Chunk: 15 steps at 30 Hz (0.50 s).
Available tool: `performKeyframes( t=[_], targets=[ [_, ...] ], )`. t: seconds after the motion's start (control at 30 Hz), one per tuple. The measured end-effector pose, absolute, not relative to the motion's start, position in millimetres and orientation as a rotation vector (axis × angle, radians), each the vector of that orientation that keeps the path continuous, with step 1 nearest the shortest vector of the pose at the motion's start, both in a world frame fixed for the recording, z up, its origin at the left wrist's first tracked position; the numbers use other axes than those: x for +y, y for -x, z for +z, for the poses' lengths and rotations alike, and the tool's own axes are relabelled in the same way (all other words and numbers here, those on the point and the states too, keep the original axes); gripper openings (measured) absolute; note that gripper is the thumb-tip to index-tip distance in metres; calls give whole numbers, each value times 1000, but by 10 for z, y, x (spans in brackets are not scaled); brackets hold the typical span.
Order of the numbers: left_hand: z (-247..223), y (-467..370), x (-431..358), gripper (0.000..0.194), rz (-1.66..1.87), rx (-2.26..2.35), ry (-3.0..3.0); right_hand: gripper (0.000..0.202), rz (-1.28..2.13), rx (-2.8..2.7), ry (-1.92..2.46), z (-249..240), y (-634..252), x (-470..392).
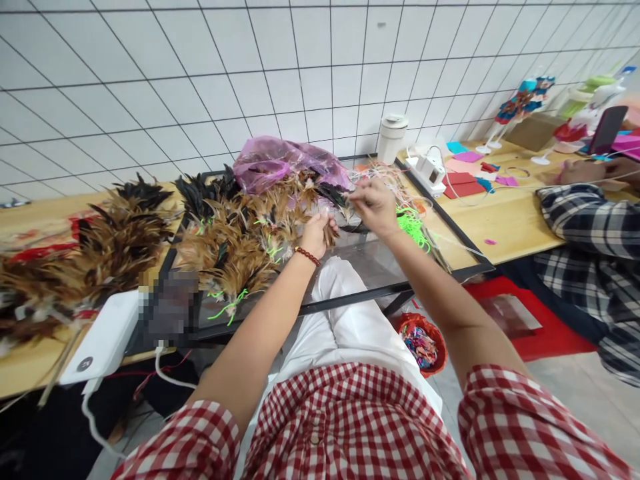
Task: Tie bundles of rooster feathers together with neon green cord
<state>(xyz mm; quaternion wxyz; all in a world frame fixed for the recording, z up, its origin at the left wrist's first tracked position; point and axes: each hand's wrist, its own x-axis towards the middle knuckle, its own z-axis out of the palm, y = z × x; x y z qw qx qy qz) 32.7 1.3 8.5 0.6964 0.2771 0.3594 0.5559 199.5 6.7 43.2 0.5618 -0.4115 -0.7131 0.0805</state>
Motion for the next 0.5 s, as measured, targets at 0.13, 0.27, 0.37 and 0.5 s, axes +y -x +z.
performKeyframes(
  t=[0.13, 0.27, 0.37, 0.5],
  targets=[
    [145, -315, -40, 22, 1190, 621, -484, 14, -10, -1895, 898, 187, -1764, 12],
    [160, -285, -41, 24, 1184, 564, -446, 18, -44, -1939, 868, 36, -1773, 52],
    [173, -270, -36, 29, 1182, 543, -460, 18, -9, -1954, 825, -14, -1804, 35],
    [190, -272, -31, 28, 1210, 575, -457, 17, 81, -1974, 785, -30, -1749, -36]
  ],
)
